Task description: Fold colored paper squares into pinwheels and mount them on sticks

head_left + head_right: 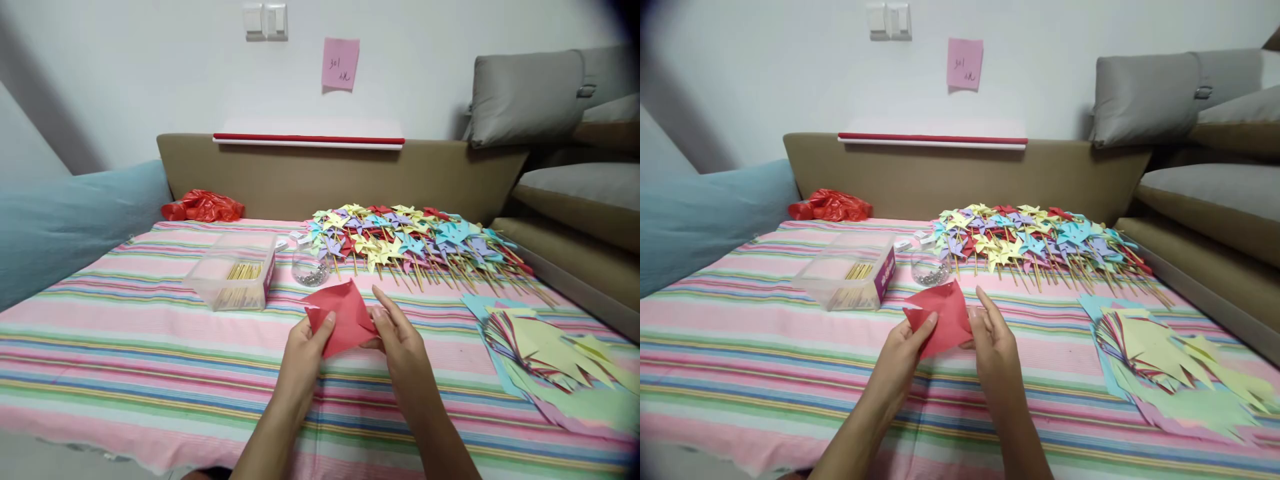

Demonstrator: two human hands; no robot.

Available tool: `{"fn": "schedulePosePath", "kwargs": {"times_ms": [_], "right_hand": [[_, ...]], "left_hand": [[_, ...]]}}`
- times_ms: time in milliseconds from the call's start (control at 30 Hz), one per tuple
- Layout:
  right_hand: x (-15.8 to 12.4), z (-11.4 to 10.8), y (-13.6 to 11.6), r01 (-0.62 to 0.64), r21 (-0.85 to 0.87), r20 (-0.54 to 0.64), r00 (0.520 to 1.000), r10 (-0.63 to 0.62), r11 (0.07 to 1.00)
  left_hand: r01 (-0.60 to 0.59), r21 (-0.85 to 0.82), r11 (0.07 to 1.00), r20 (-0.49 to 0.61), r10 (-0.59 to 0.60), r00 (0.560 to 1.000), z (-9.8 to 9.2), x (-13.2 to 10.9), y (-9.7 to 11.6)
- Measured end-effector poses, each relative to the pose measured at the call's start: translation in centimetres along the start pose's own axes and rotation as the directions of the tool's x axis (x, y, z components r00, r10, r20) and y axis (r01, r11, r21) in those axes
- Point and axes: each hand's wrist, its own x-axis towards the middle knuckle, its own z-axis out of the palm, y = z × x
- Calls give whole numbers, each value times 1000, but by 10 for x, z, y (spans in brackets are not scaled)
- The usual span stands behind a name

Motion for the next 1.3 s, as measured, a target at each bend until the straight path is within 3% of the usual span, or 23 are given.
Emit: {"fn": "schedulePosePath", "kwargs": {"times_ms": [100, 200, 267, 533, 800, 1300], "right_hand": [[0, -5, 5, 177, -134, 119, 980, -161, 975], [-3, -6, 10, 394, -367, 264, 913, -312, 842], [-5, -3, 12, 442, -455, 311, 892, -327, 773], [-5, 7, 10, 459, -436, 250, 888, -386, 774], [-5, 10, 10, 284, -336, 90, 959, -269, 898], [-12, 22, 4, 220, -170, -22, 974, -227, 961]], "left_hand": [[-52, -36, 998, -113, 48, 992, -6, 4, -4], [-63, -82, 995, -141, 51, 989, -11, 5, -3], [-61, -105, 993, -129, 47, 991, -13, 4, -2], [-17, -91, 996, -38, 14, 999, -5, -6, 0], [-25, 5, 1000, 22, 25, 999, -4, -10, -1], [-66, 79, 995, 42, 62, 997, 0, -10, -1]]}}
